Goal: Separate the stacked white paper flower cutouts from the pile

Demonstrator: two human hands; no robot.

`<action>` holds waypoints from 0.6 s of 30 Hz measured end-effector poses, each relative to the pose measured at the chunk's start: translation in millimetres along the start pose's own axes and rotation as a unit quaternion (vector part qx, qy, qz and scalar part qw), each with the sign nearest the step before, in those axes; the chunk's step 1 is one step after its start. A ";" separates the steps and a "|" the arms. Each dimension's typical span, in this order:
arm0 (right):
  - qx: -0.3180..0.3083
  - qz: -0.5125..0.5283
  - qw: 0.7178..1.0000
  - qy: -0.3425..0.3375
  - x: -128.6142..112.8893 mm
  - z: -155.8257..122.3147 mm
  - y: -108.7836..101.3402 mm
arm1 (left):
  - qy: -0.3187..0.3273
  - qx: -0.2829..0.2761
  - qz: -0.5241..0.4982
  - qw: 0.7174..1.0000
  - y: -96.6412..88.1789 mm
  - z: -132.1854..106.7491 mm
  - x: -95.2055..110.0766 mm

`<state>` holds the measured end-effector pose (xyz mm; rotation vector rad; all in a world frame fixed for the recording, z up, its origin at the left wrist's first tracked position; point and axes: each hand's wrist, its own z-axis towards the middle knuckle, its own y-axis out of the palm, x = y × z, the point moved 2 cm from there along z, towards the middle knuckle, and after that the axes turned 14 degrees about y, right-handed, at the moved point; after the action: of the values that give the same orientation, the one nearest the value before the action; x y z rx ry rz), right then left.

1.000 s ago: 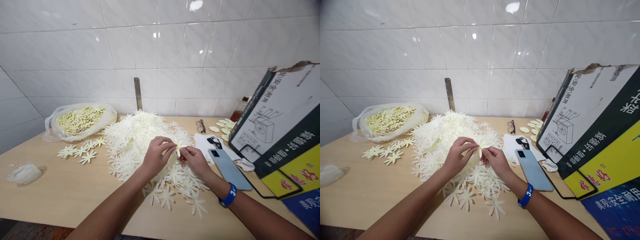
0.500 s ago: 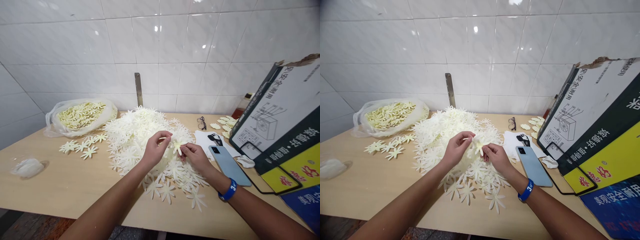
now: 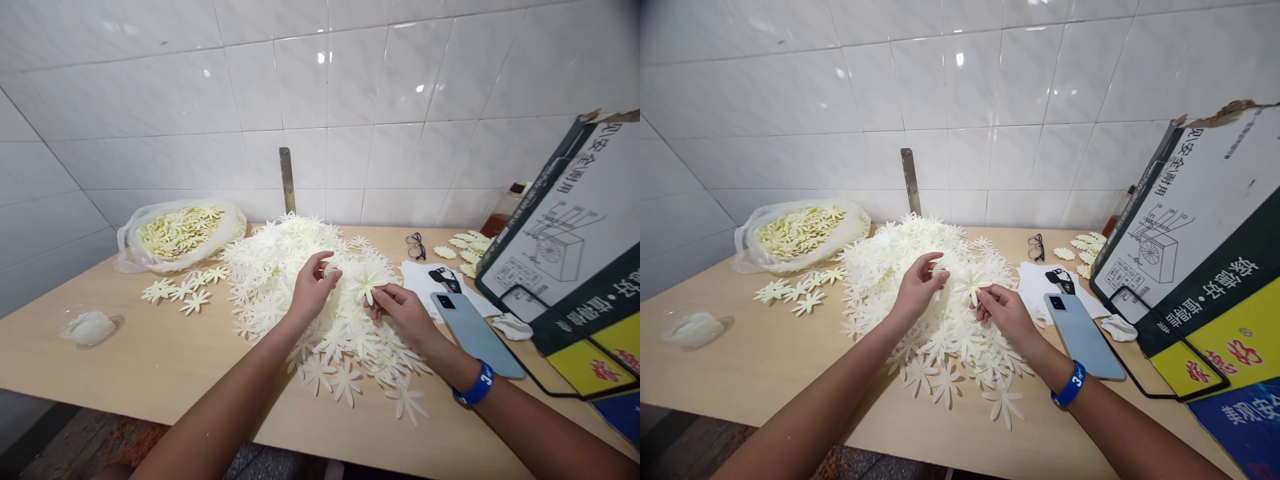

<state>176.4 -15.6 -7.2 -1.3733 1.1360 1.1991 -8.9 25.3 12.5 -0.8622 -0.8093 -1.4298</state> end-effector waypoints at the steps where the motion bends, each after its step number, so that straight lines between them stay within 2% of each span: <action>1: -0.001 -0.002 1.000 0.001 -0.4 -0.3 0.4 | 0.014 -0.008 0.035 0.999 -0.6 -0.2 0.0; 5: 0.001 -0.003 1.000 0.006 -1.5 -1.2 1.1 | 0.056 -0.034 0.137 0.988 -0.7 -1.8 4.9; 10: 0.000 -0.002 1.000 0.011 -3.5 -2.6 2.0 | 0.131 -0.062 0.178 0.973 0.8 -2.5 12.1; 15: -0.001 -0.001 1.000 0.009 -3.8 -2.8 1.4 | 0.259 -0.067 0.279 0.922 -0.7 -5.7 19.7; 18: -0.002 0.002 1.000 0.008 -1.3 -1.9 0.6 | 0.330 -0.066 0.295 0.894 2.0 -10.7 25.8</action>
<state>175.8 -17.5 -5.8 -1.3868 1.1498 1.1956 -7.4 3.4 29.9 -0.5805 0.0769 -1.1124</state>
